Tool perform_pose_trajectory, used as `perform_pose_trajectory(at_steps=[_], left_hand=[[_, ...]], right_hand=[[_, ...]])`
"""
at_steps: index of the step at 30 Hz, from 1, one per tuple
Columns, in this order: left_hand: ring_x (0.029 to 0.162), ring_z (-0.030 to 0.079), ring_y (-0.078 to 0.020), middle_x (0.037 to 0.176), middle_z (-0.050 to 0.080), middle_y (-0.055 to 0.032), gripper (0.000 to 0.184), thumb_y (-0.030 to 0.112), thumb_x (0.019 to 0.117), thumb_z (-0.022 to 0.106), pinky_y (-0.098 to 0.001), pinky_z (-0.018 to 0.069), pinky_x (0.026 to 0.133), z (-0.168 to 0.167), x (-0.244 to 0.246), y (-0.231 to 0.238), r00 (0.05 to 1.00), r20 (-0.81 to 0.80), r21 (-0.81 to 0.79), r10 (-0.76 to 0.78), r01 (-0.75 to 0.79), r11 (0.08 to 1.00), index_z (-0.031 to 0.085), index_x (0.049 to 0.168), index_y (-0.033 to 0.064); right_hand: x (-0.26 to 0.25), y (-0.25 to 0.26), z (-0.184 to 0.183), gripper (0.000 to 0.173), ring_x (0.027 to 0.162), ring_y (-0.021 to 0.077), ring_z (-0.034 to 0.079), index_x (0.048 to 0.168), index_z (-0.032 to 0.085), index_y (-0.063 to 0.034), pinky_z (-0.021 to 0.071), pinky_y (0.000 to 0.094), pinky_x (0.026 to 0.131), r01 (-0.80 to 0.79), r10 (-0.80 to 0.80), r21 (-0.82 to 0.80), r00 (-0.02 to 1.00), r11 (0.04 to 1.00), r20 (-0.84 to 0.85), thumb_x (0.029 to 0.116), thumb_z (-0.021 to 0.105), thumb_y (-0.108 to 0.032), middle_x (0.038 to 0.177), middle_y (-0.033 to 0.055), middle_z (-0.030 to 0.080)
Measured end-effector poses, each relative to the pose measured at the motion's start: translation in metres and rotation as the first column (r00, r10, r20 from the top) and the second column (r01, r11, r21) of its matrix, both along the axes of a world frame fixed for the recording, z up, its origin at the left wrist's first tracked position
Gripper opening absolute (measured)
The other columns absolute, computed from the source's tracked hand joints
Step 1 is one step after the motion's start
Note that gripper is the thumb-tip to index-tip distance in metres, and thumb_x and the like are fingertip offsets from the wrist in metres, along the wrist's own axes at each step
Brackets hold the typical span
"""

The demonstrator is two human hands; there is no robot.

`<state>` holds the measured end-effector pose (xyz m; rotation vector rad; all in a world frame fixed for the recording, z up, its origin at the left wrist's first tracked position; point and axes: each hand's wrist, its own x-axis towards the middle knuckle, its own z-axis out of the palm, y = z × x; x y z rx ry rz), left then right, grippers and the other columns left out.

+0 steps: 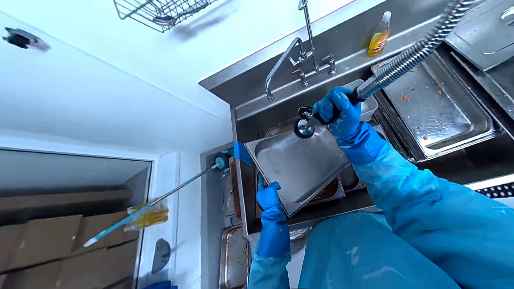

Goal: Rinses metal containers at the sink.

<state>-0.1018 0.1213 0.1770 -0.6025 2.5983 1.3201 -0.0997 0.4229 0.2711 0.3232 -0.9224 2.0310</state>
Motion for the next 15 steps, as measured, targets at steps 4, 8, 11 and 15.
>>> perform_pose_trajectory(at_steps=[4, 8, 11, 15], left_hand=[[0.119, 0.064, -0.0327, 0.134, 0.065, -0.0169, 0.092, -0.014, 0.0658, 0.072, -0.0573, 0.0541, 0.093, 0.011, 0.014, -0.008, 0.993, -0.112, 0.033, 0.029, -0.025, 0.999, 0.054, 0.150, 0.0164], [0.100, 0.068, -0.0273, 0.120, 0.070, -0.0173, 0.092, -0.015, 0.0662, 0.071, -0.0495, 0.0560, 0.084, 0.025, 0.026, -0.009, 0.967, -0.254, 0.020, 0.023, -0.019, 1.000, 0.054, 0.151, 0.0154], [0.090, 0.070, -0.0224, 0.113, 0.073, -0.0169, 0.088, -0.015, 0.0690, 0.069, -0.0434, 0.0575, 0.078, 0.034, 0.028, -0.003, 0.935, -0.355, 0.002, -0.020, 0.023, 1.000, 0.054, 0.151, 0.0148], [0.093, 0.071, -0.0238, 0.112, 0.074, -0.0160, 0.087, -0.015, 0.0712, 0.071, -0.0448, 0.0578, 0.079, 0.033, 0.013, 0.008, 0.923, -0.382, 0.019, 0.033, -0.028, 0.999, 0.055, 0.150, 0.0168]], right_hand=[[0.016, 0.041, -0.020, 0.027, 0.050, 0.0110, 0.055, 0.071, 0.060, -0.0145, 0.0567, 0.0371, 0.061, 0.020, -0.039, 0.130, 0.988, 0.991, 0.149, 0.0978, 0.062, -0.019, 0.054, -0.0045, 0.054], [0.024, 0.068, -0.039, 0.021, 0.049, 0.0080, 0.053, 0.077, 0.062, -0.0118, 0.0511, 0.0291, 0.051, 0.064, -0.139, 0.242, 0.943, 0.968, 0.304, 0.0968, 0.063, -0.016, 0.058, -0.0047, 0.057], [0.030, 0.070, -0.042, 0.020, 0.048, 0.0068, 0.050, 0.079, 0.064, -0.0081, 0.0432, 0.0257, 0.045, -0.036, -0.081, 0.258, 0.899, 0.965, 0.430, 0.0963, 0.065, -0.018, 0.058, -0.0037, 0.056], [0.026, 0.061, -0.036, 0.028, 0.048, 0.0105, 0.052, 0.073, 0.059, -0.0113, 0.0538, 0.0336, 0.056, 0.001, -0.030, 0.095, 0.953, 0.995, 0.302, 0.0995, 0.059, -0.020, 0.054, -0.0033, 0.052]])
